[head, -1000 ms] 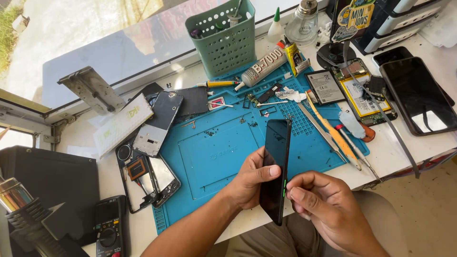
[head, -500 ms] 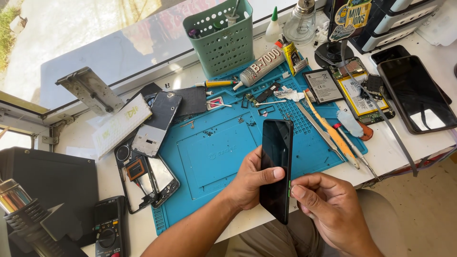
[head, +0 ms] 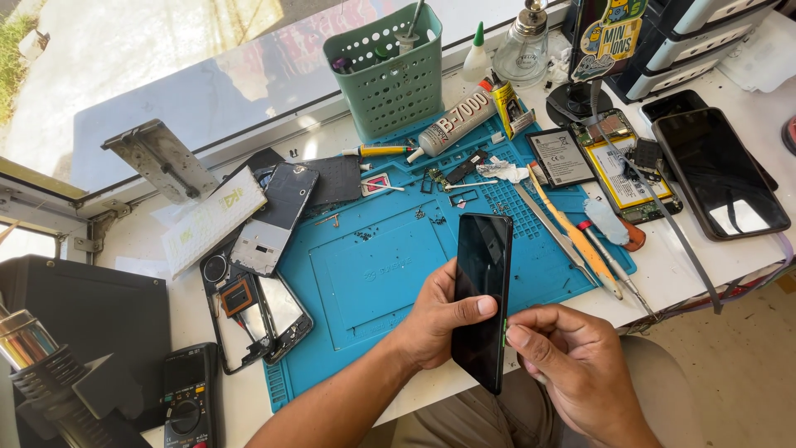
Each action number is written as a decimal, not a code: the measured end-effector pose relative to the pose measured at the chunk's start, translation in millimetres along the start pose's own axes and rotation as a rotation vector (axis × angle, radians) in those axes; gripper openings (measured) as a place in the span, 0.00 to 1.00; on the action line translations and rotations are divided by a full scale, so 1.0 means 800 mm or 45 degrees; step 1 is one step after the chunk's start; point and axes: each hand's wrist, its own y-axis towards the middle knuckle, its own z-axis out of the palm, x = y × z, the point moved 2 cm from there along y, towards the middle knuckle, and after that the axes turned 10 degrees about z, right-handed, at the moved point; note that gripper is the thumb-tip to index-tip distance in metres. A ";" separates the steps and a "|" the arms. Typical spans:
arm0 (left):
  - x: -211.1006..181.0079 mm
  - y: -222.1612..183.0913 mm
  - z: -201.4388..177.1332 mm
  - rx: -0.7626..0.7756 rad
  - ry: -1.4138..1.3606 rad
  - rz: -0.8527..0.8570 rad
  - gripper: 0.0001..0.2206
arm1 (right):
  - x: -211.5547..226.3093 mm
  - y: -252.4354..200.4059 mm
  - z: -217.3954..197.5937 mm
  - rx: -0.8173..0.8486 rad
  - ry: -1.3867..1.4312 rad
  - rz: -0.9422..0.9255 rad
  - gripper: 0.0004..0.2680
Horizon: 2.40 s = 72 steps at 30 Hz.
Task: Disassembling a smartphone to inspect and repair internal components
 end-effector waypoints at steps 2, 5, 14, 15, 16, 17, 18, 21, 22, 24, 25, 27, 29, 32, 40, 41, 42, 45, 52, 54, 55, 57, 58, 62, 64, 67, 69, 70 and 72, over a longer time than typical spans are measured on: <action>0.000 0.000 0.001 -0.003 -0.010 -0.002 0.24 | 0.002 -0.001 0.001 -0.010 -0.032 -0.017 0.07; -0.002 0.000 0.002 0.006 -0.004 -0.003 0.25 | 0.005 -0.003 0.002 -0.037 -0.076 -0.031 0.07; 0.000 0.000 0.003 -0.006 0.026 0.006 0.24 | 0.009 -0.005 0.002 -0.094 -0.161 -0.016 0.07; 0.000 -0.001 0.002 0.000 0.026 0.004 0.24 | 0.009 -0.007 0.003 -0.098 -0.160 -0.019 0.07; 0.000 -0.001 0.002 -0.009 0.039 0.013 0.24 | 0.009 -0.008 0.004 -0.122 -0.205 -0.039 0.07; 0.001 -0.001 0.001 -0.015 0.053 0.022 0.24 | 0.010 -0.009 0.004 -0.148 -0.249 -0.060 0.07; 0.000 -0.001 0.001 -0.006 0.053 0.020 0.24 | 0.008 -0.009 0.008 -0.154 -0.247 -0.065 0.07; 0.000 -0.001 0.003 -0.009 0.109 0.044 0.26 | 0.006 -0.014 0.017 -0.246 -0.237 -0.170 0.06; 0.000 -0.002 0.002 -0.066 0.132 0.051 0.26 | 0.006 -0.014 0.021 -0.226 -0.209 -0.255 0.06; 0.006 -0.001 0.005 -0.084 0.135 0.045 0.27 | 0.006 -0.015 0.021 -0.247 -0.195 -0.357 0.07; 0.005 -0.001 0.002 -0.114 0.170 0.031 0.26 | 0.006 -0.015 0.024 -0.201 -0.145 -0.366 0.08; 0.005 0.000 0.000 -0.127 0.199 0.012 0.25 | 0.014 -0.016 0.029 -0.171 -0.099 -0.383 0.10; 0.006 0.000 0.000 -0.113 0.170 0.011 0.24 | 0.031 -0.019 0.033 -0.264 -0.395 -0.467 0.10; 0.003 0.001 0.004 -0.147 0.141 -0.014 0.25 | 0.047 -0.021 0.040 -0.298 -0.530 -0.563 0.09; 0.009 0.002 -0.008 -0.222 0.109 0.018 0.22 | 0.034 -0.011 0.040 -0.171 -0.338 -0.291 0.09; 0.010 0.002 -0.009 -0.232 0.113 0.021 0.21 | 0.030 -0.009 0.039 -0.121 -0.245 -0.207 0.09; 0.009 0.004 -0.007 -0.226 0.109 0.021 0.21 | 0.034 -0.010 0.037 -0.126 -0.249 -0.211 0.09; 0.008 0.003 -0.006 -0.230 0.090 0.003 0.20 | 0.034 -0.011 0.034 -0.080 -0.227 0.003 0.13; 0.003 0.002 0.004 -0.179 0.146 -0.024 0.22 | 0.018 -0.002 0.025 -0.008 0.044 0.031 0.11; 0.002 0.001 0.005 -0.163 0.184 -0.021 0.22 | 0.011 0.002 0.022 -0.024 0.071 0.053 0.11; 0.001 0.001 0.007 -0.165 0.170 -0.034 0.23 | 0.011 0.002 0.022 -0.033 0.060 0.004 0.09; 0.001 0.002 0.008 -0.166 0.156 -0.049 0.23 | 0.013 0.003 0.023 -0.043 0.050 -0.046 0.08; 0.001 0.002 0.008 -0.160 0.155 -0.043 0.24 | 0.014 0.004 0.023 -0.046 0.026 -0.073 0.08; 0.000 0.002 0.009 -0.206 0.106 -0.108 0.25 | 0.014 0.006 0.023 -0.012 0.036 -0.084 0.09; 0.000 0.003 0.008 -0.189 0.101 -0.102 0.25 | 0.010 0.009 0.020 0.017 0.049 -0.058 0.09; -0.001 0.003 0.009 -0.175 0.071 -0.135 0.26 | 0.001 0.015 0.015 0.035 0.059 -0.051 0.10; -0.003 0.003 0.012 -0.179 0.041 -0.175 0.26 | -0.005 0.021 0.013 0.020 0.051 -0.070 0.12; -0.004 0.003 0.014 -0.138 0.001 -0.190 0.25 | -0.007 0.024 0.013 0.051 0.094 -0.074 0.12; -0.008 0.002 0.019 -0.096 -0.039 -0.209 0.25 | -0.012 0.028 0.014 0.077 0.139 -0.077 0.12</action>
